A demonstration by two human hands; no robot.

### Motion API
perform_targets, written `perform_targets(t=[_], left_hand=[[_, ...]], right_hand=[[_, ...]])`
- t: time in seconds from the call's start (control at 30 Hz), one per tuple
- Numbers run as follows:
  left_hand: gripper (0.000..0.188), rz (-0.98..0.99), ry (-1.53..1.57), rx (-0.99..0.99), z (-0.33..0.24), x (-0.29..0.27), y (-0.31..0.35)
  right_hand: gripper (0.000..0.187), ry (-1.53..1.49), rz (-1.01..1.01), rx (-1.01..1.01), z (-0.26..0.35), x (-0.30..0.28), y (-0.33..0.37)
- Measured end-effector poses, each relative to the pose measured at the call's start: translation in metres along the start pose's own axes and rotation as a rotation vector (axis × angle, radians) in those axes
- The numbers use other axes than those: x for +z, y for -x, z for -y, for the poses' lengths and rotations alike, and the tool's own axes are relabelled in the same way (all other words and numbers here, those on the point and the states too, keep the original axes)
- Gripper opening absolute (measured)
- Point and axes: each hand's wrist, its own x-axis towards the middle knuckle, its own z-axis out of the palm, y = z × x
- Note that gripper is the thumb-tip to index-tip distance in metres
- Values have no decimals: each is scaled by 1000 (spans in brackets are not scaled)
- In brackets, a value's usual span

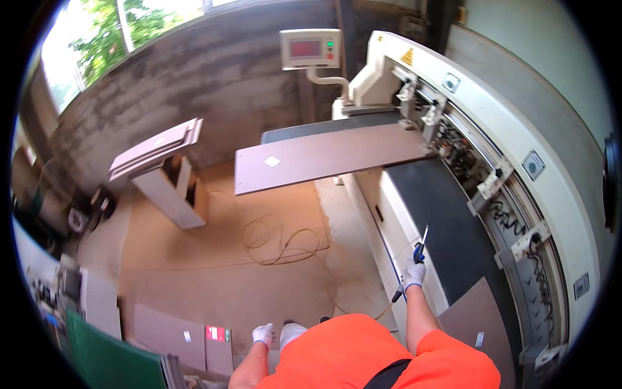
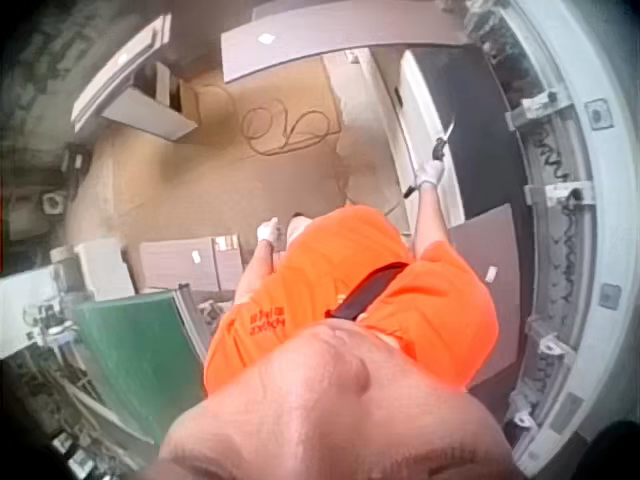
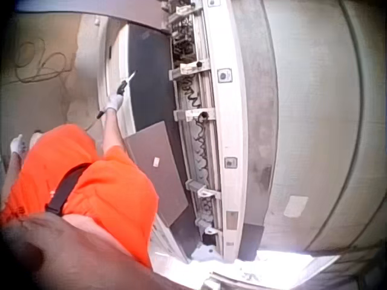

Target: The person moves large rectangular wood panels from a green conveyor table to a processing machine. They use a handheld air gun to clean the edges of each panel before placing it on the machine's conveyor belt. The person repeats this process for multiple panels, stacking the finished pieces on a nearby table.

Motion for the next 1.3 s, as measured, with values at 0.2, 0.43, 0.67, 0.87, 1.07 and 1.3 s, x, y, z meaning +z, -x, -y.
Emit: perform_targets(t=[0.2, 0.43, 0.67, 0.87, 1.07, 1.3], left_hand=[[21, 261, 149, -231, -117, -35, -122], [24, 61, 99, 136, -345, 6, -201], [29, 211, 182, 390, -532, 53, -266], [43, 176, -92, 319, -577, 99, -288], [38, 248, -56, 226, -589, 107, -295], [33, 386, 35, 219, -593, 100, -310]], right_hand=[[27, -165, -126, 152, 16, -38, 35], [45, 332, 162, -127, 72, 59, 135], [47, 710, 519, -470, 140, 134, 246], [46, 665, 122, -170, 134, 115, 246], [45, 478, -211, 35, 94, 83, 223], [53, 629, -53, -20, 140, 104, 248]])
